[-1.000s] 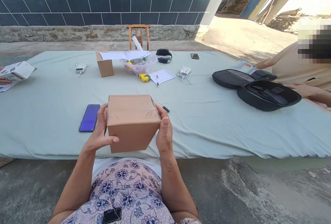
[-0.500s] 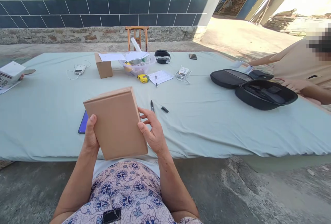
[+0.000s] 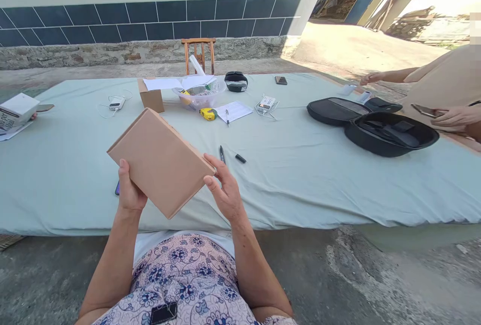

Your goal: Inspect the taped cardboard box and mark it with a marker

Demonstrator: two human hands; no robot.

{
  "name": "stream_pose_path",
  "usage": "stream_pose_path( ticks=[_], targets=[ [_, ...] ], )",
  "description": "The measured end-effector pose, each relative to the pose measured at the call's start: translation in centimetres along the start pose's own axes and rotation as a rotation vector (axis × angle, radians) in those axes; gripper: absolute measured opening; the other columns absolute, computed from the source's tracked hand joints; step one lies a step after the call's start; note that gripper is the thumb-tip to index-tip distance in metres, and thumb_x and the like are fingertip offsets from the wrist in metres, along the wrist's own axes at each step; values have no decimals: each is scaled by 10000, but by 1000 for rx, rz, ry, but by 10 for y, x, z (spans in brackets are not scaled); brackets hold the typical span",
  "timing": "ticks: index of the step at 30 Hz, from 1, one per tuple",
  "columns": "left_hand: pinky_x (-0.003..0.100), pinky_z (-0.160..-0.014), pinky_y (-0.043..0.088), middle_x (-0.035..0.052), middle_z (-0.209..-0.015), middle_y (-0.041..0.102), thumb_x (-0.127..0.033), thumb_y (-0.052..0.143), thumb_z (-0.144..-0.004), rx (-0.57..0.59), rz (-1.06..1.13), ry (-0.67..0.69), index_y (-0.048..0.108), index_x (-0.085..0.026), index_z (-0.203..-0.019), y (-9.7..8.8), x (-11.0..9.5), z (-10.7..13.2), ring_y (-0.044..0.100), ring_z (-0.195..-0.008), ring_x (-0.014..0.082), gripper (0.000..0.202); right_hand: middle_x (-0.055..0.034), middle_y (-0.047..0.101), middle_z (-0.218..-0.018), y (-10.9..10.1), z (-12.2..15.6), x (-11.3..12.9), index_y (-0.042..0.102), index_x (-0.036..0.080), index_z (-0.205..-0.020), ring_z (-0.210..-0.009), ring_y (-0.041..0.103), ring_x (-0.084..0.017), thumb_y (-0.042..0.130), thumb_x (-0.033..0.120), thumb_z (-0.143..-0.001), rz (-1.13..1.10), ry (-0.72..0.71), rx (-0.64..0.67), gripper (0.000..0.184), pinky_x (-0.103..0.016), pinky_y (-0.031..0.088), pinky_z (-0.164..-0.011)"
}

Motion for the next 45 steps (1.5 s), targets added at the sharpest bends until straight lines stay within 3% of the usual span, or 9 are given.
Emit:
stream_pose_path(
  ticks=[4,7,12,16,22,26,31,38,45],
  targets=[
    [432,-990,581,78,-1488,638,-754,803,-724,181,-162,-106,500,-381,-1421,6,10,4,598,-1389,327,846,-108,739,-1368,-23,1,-8,727,265,-1309,-1305,657,-327,607,747,-919,-138,-13,-312,631,-522,504,-1140],
    [441,-989,559,79,-1435,643,-718,828,-720,197,-270,-123,414,-372,-1397,3,18,4,596,-1373,303,867,-113,746,-1314,-34,1,-11,744,243,-1252,-1258,668,-315,558,768,-930,-154,20,-435,643,-516,511,-1114],
    [428,-1029,526,95,-1365,636,-694,872,-668,146,-334,-15,486,-276,-1187,-4,19,-2,570,-1365,297,769,-138,724,-1348,-35,0,-9,685,229,-1349,-1266,670,-307,440,783,-972,-147,109,-423,713,-466,568,-1015],
    [397,-899,571,107,-1267,673,-740,841,-645,162,-413,-33,555,-235,-1138,-6,12,-3,632,-1239,315,762,-134,724,-1343,-35,4,-9,609,229,-1463,-1161,724,-304,389,759,-1003,-212,204,-428,736,-452,607,-936],
    [367,-771,642,120,-1449,632,-575,768,-797,489,-534,-242,517,-349,-1517,1,16,8,644,-1259,346,795,-128,699,-1370,-48,5,-15,475,246,-1588,-1085,739,-288,384,749,-1007,-164,266,-459,774,-421,628,-857],
    [371,-801,654,111,-1517,603,-487,811,-788,620,-587,-290,500,-396,-1569,5,24,15,598,-1335,371,845,-141,652,-1452,-59,2,-17,504,260,-1549,-1138,729,-310,517,732,-962,-163,211,-505,754,-441,622,-877],
    [379,-758,660,115,-1577,538,-580,740,-805,420,-429,-346,421,-391,-1605,2,40,7,610,-1286,345,882,-147,583,-1552,-57,-3,-19,498,302,-1538,-1377,626,-329,518,754,-948,-131,122,-443,744,-495,578,-1023],
    [377,-734,656,137,-1488,587,-664,735,-805,151,-315,-320,631,-283,-1350,-4,44,0,606,-1261,332,672,-160,476,-1647,-41,4,-11,357,337,-1622,-1584,416,-335,501,700,-989,134,-27,-437,744,-613,411,-1208],
    [356,-752,622,121,-1489,616,-711,705,-827,178,-363,-343,632,-307,-1361,-1,49,6,626,-1265,324,673,-190,383,-1679,-7,6,3,257,318,-1650,-1586,353,-403,713,699,-871,414,-140,-344,980,-666,367,-1237]
  ],
)
Point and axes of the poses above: each hand's wrist, its own z-axis away from the middle knuckle, its own y-axis out of the palm, x = y × z, the point moved 6 cm from there along -z, towards the middle knuckle
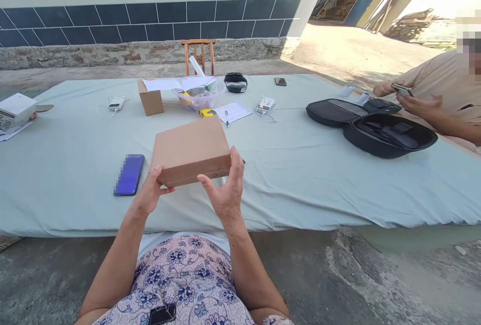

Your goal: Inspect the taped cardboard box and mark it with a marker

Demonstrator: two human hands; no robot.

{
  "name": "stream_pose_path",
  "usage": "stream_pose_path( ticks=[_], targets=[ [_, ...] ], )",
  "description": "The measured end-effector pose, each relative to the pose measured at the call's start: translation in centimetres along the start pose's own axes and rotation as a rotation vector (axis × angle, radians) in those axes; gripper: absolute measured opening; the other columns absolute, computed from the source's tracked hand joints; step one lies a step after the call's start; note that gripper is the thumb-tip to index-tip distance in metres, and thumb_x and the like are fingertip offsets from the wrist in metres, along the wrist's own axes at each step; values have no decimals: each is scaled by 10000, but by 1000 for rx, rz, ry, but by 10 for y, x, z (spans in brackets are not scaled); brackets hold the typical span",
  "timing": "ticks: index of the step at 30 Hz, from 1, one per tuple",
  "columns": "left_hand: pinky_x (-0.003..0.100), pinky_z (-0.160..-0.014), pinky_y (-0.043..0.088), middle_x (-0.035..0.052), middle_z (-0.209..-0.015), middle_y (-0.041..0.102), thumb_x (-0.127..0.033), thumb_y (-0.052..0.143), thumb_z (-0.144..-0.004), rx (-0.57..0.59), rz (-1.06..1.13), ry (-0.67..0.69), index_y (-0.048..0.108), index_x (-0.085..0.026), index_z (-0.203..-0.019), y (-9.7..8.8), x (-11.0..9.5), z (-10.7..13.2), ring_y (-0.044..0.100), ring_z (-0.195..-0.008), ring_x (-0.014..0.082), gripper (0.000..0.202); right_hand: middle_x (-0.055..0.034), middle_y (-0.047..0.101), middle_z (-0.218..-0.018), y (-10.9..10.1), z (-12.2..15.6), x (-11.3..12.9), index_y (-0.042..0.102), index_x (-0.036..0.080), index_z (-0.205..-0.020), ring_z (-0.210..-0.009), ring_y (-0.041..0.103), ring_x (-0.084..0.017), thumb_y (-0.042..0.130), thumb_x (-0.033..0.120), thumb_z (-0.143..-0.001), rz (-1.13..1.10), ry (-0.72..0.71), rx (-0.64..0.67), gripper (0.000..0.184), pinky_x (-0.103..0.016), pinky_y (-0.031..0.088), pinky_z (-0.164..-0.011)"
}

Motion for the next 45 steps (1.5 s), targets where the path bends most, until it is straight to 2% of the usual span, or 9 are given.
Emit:
stream_pose_path(
  ticks=[3,8,13,17,20,25,32,40,45],
  targets=[
    [418,-904,603,114,-1476,636,-714,683,-861,17,-64,55,657,-309,-1353,3,-3,2,576,-1373,346,638,-204,395,-1643,3,1,6,235,300,-1643,-1560,376,-409,770,688,-828,31,-8,-32,1049,-654,366,-1245],
    [439,-1237,409,109,-1493,619,-607,710,-918,-57,-102,330,576,-297,-1469,11,-28,16,494,-1497,305,646,-210,407,-1592,7,5,-3,257,285,-1563,-1467,471,-387,818,662,-789,-40,99,-13,1028,-616,430,-1196],
    [422,-1204,465,94,-1646,481,-560,840,-820,-158,-129,419,396,-373,-1606,18,-37,30,519,-1493,321,922,-170,472,-1464,13,8,-16,320,285,-1411,-1342,554,-331,815,690,-765,-86,169,-35,908,-549,478,-1149],
    [463,-1246,421,90,-1718,378,-468,965,-680,-250,-218,527,442,-382,-1581,17,-37,34,410,-1571,351,1046,-139,506,-1383,15,8,-19,390,289,-1313,-1290,567,-329,824,740,-709,-52,183,-82,870,-536,490,-1119],
    [489,-1295,340,93,-1703,402,-448,979,-660,-288,-302,576,477,-371,-1555,17,-37,35,366,-1594,352,1029,-133,536,-1350,13,6,-21,435,280,-1259,-1235,578,-331,821,760,-683,-40,221,-89,844,-539,491,-1090],
    [501,-1292,339,85,-1659,461,-469,966,-671,-302,-302,528,509,-358,-1514,16,-42,35,416,-1552,355,965,-111,615,-1283,4,1,-21,530,274,-1177,-1150,608,-327,781,759,-719,-3,258,-75,713,-529,504,-1005],
    [440,-1173,477,80,-1531,585,-547,917,-717,-277,-194,446,557,-336,-1475,-1,-44,27,564,-1408,334,866,-104,704,-1144,-6,-6,0,665,262,-1165,-1057,654,-277,560,536,-1010,-33,39,-32,332,-446,550,-908],
    [440,-1180,469,108,-1549,572,-654,774,-843,-217,-102,442,531,-310,-1521,-9,-38,19,544,-1431,318,798,-97,761,-1199,-12,-4,6,691,258,-1269,-1118,714,-257,466,436,-1070,7,-65,-107,349,-439,581,-970],
    [379,-1068,544,97,-1548,588,-672,789,-818,-209,51,369,558,-315,-1488,-9,-30,13,585,-1394,305,794,-116,757,-1250,-12,-1,5,666,261,-1333,-1079,752,-242,565,423,-1038,-93,-17,-114,351,-370,640,-824]
  ],
)
Point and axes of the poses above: each hand's wrist, its own z-axis away from the middle knuckle, its own y-axis out of the palm, x = y × z, the point moved 6 cm from there along -z, towards the middle knuckle
